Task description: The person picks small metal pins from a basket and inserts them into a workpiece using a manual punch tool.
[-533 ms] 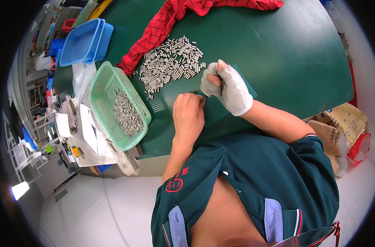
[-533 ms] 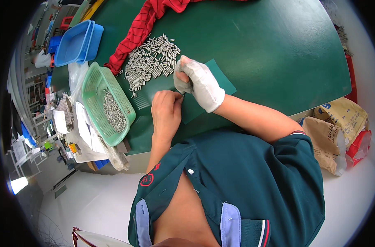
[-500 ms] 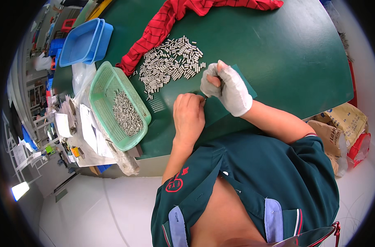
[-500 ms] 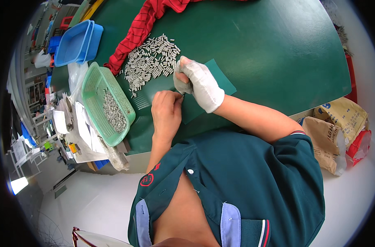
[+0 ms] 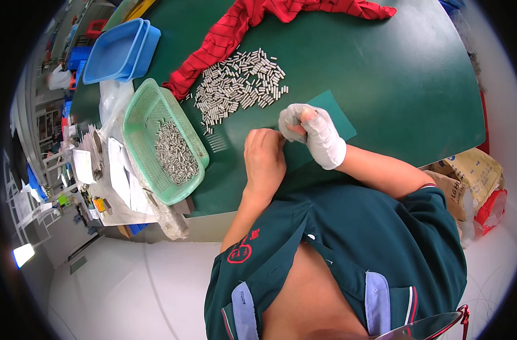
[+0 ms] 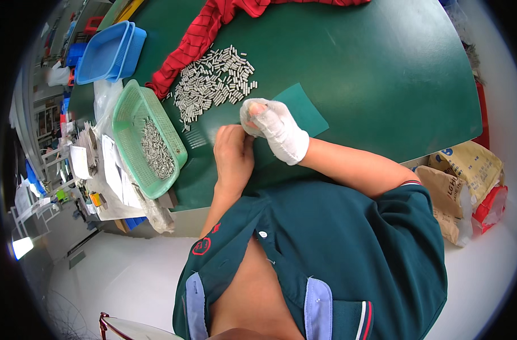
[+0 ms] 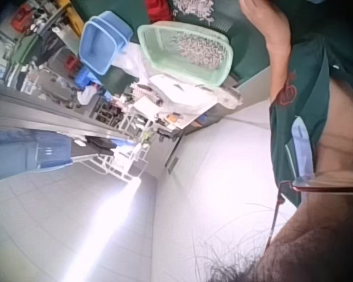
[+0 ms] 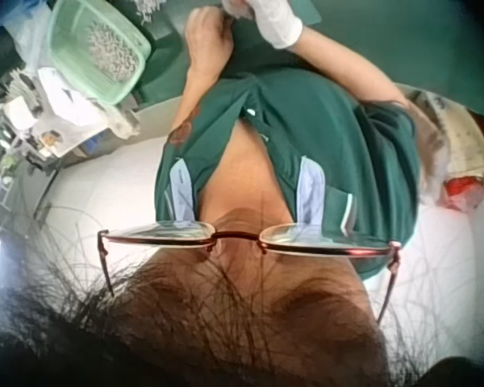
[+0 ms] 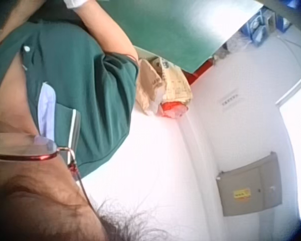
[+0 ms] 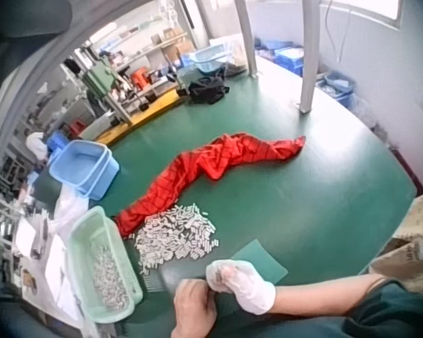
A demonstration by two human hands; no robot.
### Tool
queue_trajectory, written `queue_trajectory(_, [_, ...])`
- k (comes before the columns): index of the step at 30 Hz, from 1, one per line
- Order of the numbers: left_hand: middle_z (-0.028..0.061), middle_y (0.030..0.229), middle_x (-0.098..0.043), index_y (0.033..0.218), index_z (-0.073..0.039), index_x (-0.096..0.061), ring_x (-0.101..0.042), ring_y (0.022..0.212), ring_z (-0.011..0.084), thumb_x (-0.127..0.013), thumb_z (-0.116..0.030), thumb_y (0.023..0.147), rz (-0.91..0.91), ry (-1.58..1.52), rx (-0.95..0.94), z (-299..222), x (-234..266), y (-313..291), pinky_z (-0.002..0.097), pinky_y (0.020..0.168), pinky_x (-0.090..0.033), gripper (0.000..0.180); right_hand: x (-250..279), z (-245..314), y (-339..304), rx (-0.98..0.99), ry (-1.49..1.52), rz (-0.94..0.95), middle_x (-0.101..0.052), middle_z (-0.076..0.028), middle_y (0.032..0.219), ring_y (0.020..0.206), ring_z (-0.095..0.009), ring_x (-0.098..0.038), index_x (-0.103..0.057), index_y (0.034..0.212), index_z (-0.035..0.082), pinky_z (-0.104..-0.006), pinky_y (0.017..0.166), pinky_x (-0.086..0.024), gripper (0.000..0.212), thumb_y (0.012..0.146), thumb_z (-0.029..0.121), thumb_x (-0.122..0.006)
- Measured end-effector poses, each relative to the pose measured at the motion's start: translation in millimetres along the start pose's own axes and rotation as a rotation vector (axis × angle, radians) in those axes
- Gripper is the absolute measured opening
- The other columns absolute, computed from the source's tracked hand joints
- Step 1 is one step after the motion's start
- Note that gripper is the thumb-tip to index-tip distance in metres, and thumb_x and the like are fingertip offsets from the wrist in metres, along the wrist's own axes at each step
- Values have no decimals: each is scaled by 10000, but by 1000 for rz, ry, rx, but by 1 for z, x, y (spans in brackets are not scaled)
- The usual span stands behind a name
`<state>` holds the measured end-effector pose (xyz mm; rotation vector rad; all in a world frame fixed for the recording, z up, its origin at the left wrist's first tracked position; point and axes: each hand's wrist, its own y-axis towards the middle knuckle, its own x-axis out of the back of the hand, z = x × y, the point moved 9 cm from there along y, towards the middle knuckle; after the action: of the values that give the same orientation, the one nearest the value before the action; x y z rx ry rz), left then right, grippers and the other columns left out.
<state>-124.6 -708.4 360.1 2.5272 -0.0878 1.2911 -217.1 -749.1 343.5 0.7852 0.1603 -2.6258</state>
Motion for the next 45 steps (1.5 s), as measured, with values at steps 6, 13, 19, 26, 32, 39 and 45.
queue_trajectory(6, [110, 826, -594, 850, 5, -592, -555, 772, 280, -655, 66, 748, -52, -77, -16, 7, 12, -2, 364, 696, -463, 135, 8, -8, 6, 14, 151, -21, -380, 4, 637, 571, -103, -327, -392, 702, 91, -257, 543, -283, 520, 976, 529, -456])
queue_trajectory(13, [66, 914, -559, 904, 2, -600, -515, 811, 131, -652, 59, 835, -229, -724, 203, 51, 57, -26, 239, 701, -430, 103, -1, -1, 3, 9, 34, -11, -339, 5, 584, 572, -133, -334, -341, 663, 118, -278, 577, -313, 569, 965, 597, -405])
queue_trajectory(19, [69, 910, -565, 915, 1, -602, -529, 797, 163, -653, 54, 831, -362, -516, 110, 52, 99, -37, 258, 701, -442, 111, -2, 2, 2, 35, 10, 37, -336, 2, 584, 575, -136, -327, -339, 665, 115, -286, 584, -310, 579, 958, 610, -408])
queue_trajectory(26, [104, 943, -621, 931, -22, -633, -574, 862, 274, -663, 4, 812, -588, 326, 396, 81, 161, -52, 370, 786, -467, 125, -2, 1, 2, -5, 28, -6, -328, 6, 593, 583, -136, -322, -351, 673, 114, -283, 594, -309, 557, 969, 584, -396])
queue_trajectory(32, [89, 868, -595, 865, -59, -641, -561, 851, 294, -716, -50, 752, -251, 101, -61, 21, 66, 16, 399, 764, -450, 136, 0, 1, 2, 8, 42, 0, -336, 2, 600, 585, -138, -333, -359, 677, 115, -283, 604, -315, 563, 961, 599, -404])
queue_trajectory(39, [86, 869, -615, 868, -42, -652, -567, 870, 293, -723, -69, 743, -112, 148, -27, 32, 21, 41, 395, 777, -460, 147, -2, 1, 1, -21, 6, -11, -343, -5, 602, 577, -140, -342, -367, 688, 103, -282, 599, -328, 568, 959, 600, -407])
queue_trajectory(45, [84, 859, -602, 834, -50, -623, -558, 853, 296, -721, -79, 744, -70, 196, -9, 36, 9, 45, 403, 767, -449, 136, 0, 3, 1, -16, 18, -21, -352, -13, 605, 573, -142, -347, -370, 691, 97, -281, 595, -333, 564, 959, 591, -414])
